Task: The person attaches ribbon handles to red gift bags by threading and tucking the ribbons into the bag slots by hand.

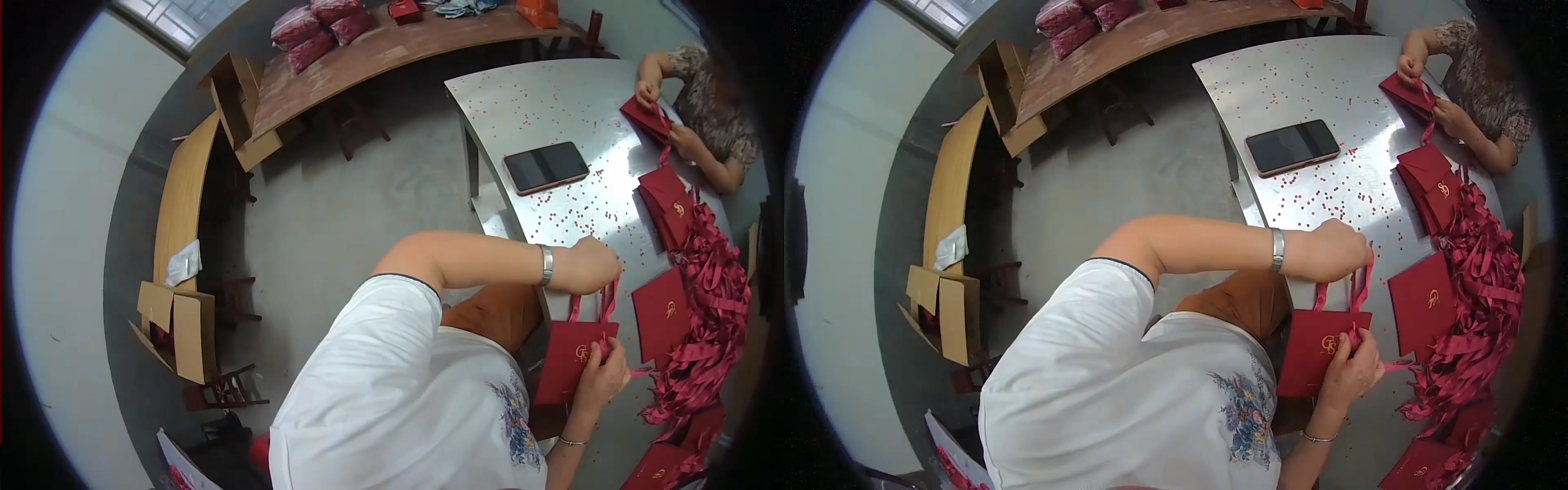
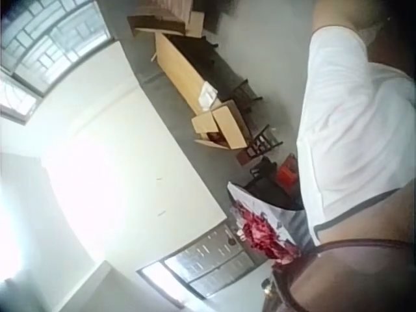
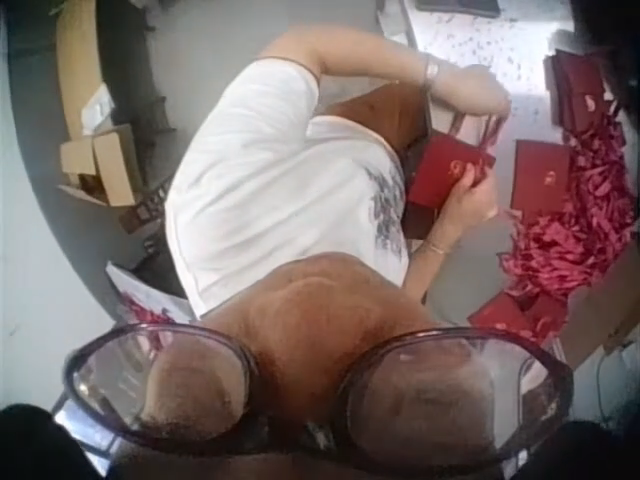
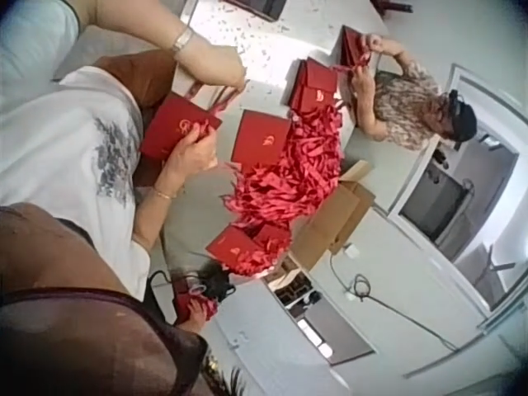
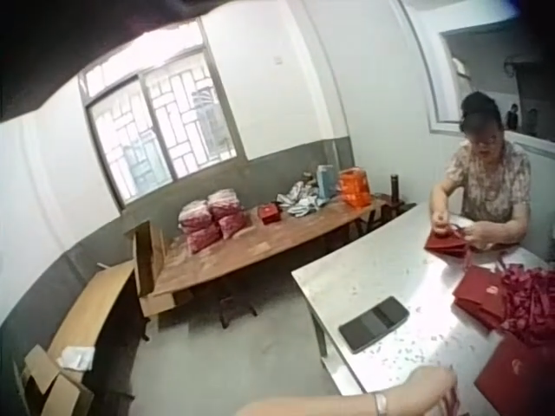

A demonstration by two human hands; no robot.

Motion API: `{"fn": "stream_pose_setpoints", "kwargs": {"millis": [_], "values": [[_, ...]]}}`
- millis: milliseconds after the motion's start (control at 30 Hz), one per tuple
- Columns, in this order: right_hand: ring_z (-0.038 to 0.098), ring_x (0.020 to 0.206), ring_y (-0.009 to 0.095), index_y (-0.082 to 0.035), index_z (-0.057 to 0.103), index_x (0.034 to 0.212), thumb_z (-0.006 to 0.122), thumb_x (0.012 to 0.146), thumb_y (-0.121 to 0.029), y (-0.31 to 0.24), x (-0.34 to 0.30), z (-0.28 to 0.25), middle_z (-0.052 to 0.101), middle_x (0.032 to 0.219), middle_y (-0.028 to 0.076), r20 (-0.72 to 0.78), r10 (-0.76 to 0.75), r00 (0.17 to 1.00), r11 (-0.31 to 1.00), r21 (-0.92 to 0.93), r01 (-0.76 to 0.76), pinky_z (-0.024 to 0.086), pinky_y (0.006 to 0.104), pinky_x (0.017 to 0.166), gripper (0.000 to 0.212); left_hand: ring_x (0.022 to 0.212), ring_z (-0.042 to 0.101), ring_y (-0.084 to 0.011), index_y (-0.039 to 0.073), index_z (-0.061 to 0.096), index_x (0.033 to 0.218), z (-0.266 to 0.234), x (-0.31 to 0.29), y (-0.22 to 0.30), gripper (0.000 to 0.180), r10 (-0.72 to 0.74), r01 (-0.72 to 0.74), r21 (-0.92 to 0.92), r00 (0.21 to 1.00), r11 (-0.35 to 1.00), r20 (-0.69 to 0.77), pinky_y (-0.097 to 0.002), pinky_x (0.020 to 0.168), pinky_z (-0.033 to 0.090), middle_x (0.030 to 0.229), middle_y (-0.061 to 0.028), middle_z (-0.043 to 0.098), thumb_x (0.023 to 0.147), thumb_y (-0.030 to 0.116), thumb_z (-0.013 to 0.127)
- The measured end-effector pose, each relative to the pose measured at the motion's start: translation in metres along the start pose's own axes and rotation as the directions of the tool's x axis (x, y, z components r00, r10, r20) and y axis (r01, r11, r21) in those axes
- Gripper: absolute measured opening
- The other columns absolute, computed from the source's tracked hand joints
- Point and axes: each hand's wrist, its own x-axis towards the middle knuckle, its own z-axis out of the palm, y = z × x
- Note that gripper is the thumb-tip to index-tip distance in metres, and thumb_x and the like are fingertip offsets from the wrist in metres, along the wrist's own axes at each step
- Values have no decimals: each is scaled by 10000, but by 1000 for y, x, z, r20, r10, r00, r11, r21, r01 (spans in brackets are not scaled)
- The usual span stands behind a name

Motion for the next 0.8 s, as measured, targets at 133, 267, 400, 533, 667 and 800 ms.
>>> {"fn": "stream_pose_setpoints", "kwargs": {"millis": [133,267,400,533,667,800], "values": [[610,928,268,-67,612,1059,648,880,-270,-7,-1,-3,665,1001,98,0,17,1000,1000,16,-17,389,400,855,273,759,675,-351,19,654,822,-8,-7,2,134,-105,104,-47,994,994,-38,-437,609,531,764,-175,663,696,50,620],[609,925,266,-68,611,1044,647,880,-266,-6,-7,-3,664,990,94,10,13,1000,1000,3,-13,389,398,851,259,759,671,-359,19,667,780,-2,-14,9,108,-251,244,-87,965,966,-77,-445,620,529,763,-184,659,688,37,614],[609,919,260,-75,617,1028,646,878,-251,-1,-12,-4,658,945,80,-23,-29,999,1000,-13,29,394,397,833,233,777,666,-369,25,668,767,8,-10,-7,108,-365,353,-96,917,931,-161,-457,634,526,787,-189,659,671,15,618],[609,841,275,-85,630,972,659,858,-213,11,-11,1,639,878,80,-51,-75,996,997,-28,73,422,404,741,173,922,619,-375,35,523,1137,2,-16,-4,431,-286,265,-210,955,941,-81,-473,732,504,967,-195,615,717,31,619],[604,795,277,-104,627,907,667,836,-224,-1,1,-4,633,813,83,-5,-58,998,998,-32,58,404,416,706,145,896,607,-365,14,631,1079,-14,-64,23,265,-250,185,-234,925,954,-287,-422,773,493,970,-190,618,835,115,631],[606,801,229,-121,618,881,675,828,-225,-15,11,-1,638,822,34,-93,-4,996,994,108,14,379,382,762,130,844,601,-314,8,646,1041,-4,-102,55,308,-265,221,-367,961,904,-74,-392,742,490,917,-144,612,793,178,714]]}}
